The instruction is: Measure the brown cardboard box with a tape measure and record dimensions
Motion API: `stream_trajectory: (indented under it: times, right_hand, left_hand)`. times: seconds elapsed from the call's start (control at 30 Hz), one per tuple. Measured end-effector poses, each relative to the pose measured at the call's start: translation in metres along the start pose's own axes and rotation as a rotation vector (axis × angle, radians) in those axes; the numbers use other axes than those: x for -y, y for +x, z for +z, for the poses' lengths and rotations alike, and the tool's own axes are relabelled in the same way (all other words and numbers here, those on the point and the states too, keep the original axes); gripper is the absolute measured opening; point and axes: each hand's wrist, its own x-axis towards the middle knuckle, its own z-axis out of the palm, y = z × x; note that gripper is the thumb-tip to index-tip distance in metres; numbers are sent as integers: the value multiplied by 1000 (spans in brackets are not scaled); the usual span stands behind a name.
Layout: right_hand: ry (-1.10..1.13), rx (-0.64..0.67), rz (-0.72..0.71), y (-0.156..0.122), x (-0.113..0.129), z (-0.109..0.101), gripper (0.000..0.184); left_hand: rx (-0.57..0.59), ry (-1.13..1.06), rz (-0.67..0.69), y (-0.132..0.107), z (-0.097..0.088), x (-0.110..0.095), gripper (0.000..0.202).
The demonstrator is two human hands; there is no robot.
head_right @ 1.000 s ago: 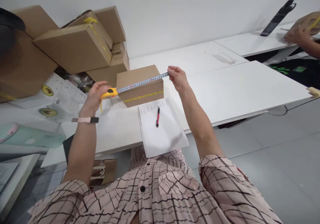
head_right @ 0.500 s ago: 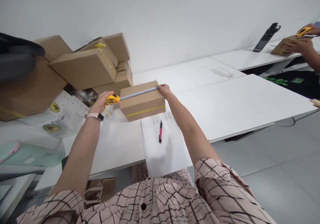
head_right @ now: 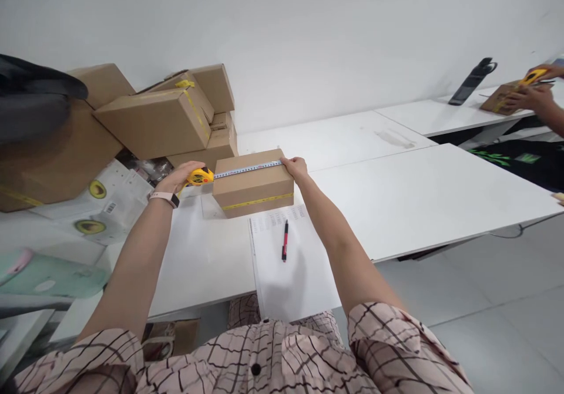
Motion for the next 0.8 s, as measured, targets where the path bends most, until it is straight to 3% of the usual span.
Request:
stream_trajectory:
  times: [0.13,0.27,0.37,0.43,0.5,0.53,0.6,0.67,0.73,0.8]
  right_hand:
    - [-62,-57,-71,4,-5,3,37]
    - [-106,-80,-124,5,-1,-1,35]
    - [-32,-58,-228,3,16,-13,33]
    - [38,7,-330,2,32,-18,31]
    - [46,108,-426,0,49,-16,31]
    - [18,158,-470,-1,56,-11,31]
    - [-89,232,-533,-1,65,4,30]
    - [-192,242,-559,1,65,24,26]
    - [-239,193,-567,4,60,41,30]
    - [-260,134,-574,6,53,53,44]
  left_hand:
    - [26,58,36,-5,4,2,27]
    - [22,111,41,-21,1,-16,34]
    - [90,132,76,-55,-1,-34,45]
    - [278,96,81,-91,10,-35,52]
    - [551,-17,0,-133,37,-24,53]
    - [612,-112,-44,-153,56,-15,51]
    - [525,-374,-86,-185,100,4,42]
    - [395,-605,-116,-202,140,18,37]
    - [309,-756,-197,-203,167,19,37]
    - [256,-839,-263,-194,180,10,37]
